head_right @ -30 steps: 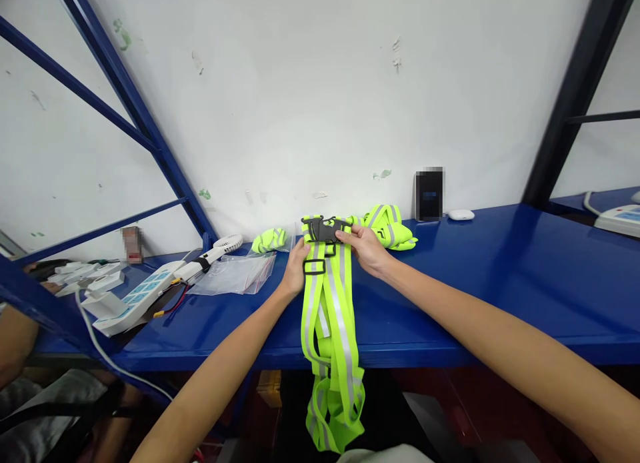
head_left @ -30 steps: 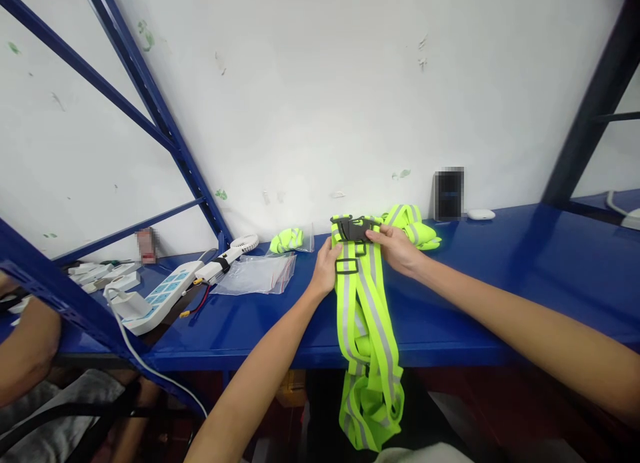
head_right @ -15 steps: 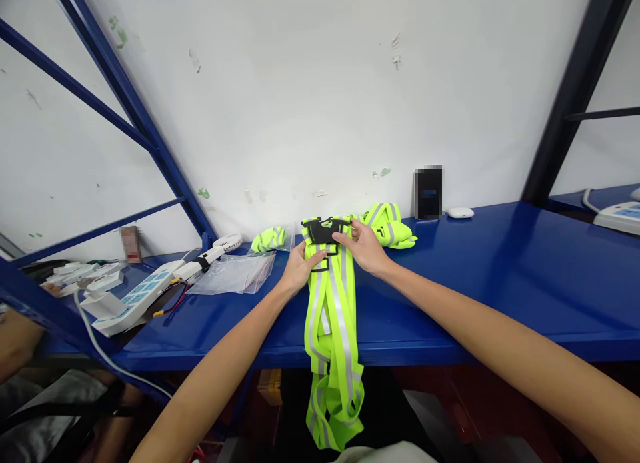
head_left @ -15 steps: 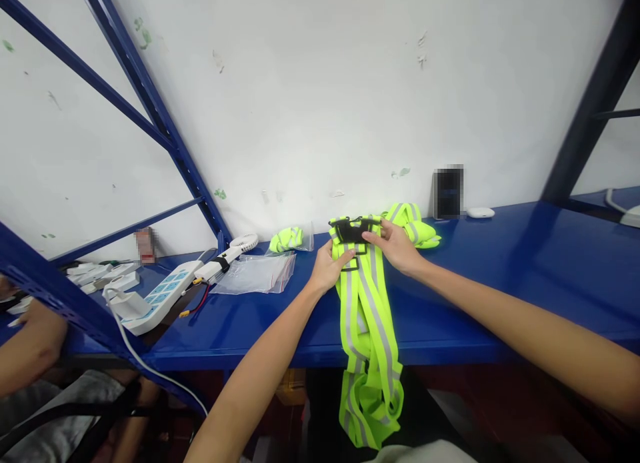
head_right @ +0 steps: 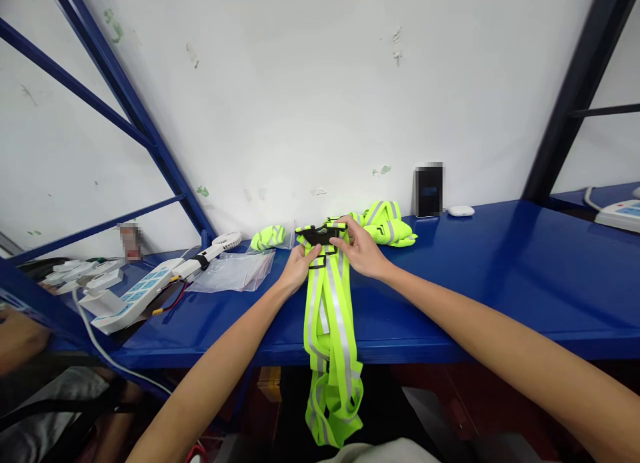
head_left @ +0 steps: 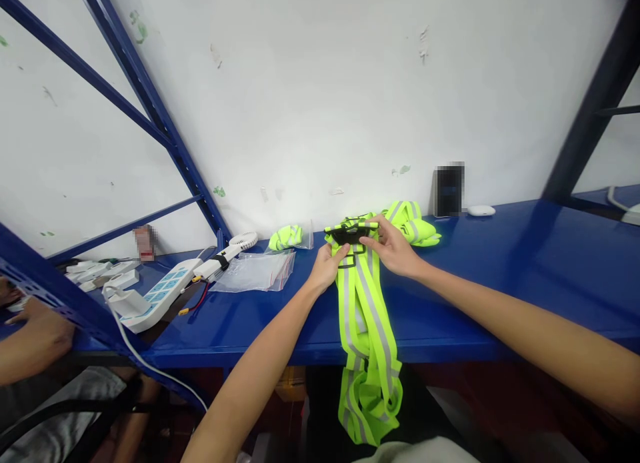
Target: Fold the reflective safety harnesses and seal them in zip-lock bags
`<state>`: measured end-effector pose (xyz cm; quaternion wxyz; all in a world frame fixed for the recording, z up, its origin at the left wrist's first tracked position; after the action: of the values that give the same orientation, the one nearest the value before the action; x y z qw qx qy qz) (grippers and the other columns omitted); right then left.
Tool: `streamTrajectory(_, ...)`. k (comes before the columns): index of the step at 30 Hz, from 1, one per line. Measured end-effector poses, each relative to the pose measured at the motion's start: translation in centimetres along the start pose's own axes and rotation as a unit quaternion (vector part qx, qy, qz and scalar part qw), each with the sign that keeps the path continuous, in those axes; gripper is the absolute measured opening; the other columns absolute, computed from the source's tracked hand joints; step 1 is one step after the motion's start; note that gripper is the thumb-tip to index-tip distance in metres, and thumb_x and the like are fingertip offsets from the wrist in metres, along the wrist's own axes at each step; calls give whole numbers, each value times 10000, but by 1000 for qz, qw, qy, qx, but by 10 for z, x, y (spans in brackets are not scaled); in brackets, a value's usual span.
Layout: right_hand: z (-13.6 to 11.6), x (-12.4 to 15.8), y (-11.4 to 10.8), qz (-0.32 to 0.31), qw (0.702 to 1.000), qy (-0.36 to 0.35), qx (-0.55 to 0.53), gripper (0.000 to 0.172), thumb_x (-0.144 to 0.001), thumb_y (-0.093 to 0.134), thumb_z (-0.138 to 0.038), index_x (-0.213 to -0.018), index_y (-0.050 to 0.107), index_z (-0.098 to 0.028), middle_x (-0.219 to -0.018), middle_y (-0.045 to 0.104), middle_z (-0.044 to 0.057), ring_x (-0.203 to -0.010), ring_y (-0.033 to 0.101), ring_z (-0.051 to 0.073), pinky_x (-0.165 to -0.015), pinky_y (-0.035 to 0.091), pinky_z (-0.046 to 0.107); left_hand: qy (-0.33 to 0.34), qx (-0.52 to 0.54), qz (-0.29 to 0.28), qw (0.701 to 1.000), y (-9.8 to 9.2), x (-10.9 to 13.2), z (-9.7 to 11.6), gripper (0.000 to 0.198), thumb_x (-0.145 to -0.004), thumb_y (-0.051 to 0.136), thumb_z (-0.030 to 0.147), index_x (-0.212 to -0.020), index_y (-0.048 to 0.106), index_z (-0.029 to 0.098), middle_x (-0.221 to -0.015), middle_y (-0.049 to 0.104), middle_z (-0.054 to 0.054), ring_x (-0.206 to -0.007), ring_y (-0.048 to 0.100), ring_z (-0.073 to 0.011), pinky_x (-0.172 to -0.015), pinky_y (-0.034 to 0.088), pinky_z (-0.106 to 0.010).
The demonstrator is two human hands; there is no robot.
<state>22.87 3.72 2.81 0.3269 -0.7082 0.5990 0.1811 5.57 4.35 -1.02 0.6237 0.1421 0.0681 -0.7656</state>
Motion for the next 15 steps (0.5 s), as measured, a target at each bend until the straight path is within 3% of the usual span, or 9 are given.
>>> streamTrajectory(4,-1,0,2,-8,999,-18,-29,242,-840,642,-366,-1047,589,-253,-1083,619,56,-972,583,247,-727,469,334,-1,47,-12,999,-1,-2,-3,579,-764,688,568,-1130,637,123,-1027,731,-116,-988,679,-265,-913,497,-387)
streamTrajectory(7,-3,-1,2,-22,997,-16,-71,187,-828,656,-352,-972,612,-242,-1256,594,82,-1190,531,278,-840,477,380,-19,108,-44,993,1,-3,-2,660,-790,570,684,-1122,646,119,-1014,733,-133,-1034,667,-280,-947,483,-403)
streamTrajectory(10,-3,-2,2,-41,994,0,-97,175,-779,708,-353,-874,634,-226,-1324,569,95,-1246,508,288,-862,482,394,-40,141,-45,988,3,-2,2,650,-780,570,687,-1091,657,123,-1020,733,-134,-1059,658,-296,-957,477,-413)
streamTrajectory(15,8,-3,3,-38,988,44,-142,182,-714,764,-321,-844,685,-220,-1335,568,85,-1267,499,283,-959,446,414,-40,161,-24,986,5,2,11,499,-711,685,511,-1022,669,121,-1031,730,-120,-1069,645,-317,-948,487,-422)
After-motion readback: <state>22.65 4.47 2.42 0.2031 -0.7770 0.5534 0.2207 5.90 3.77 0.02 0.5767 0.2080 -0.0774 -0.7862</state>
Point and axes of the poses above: each hand's wrist, its own x-axis away from the middle knuckle, its own y-axis out of the palm, z = x × y, the point moved 3 cm from there along -x, towards the middle knuckle
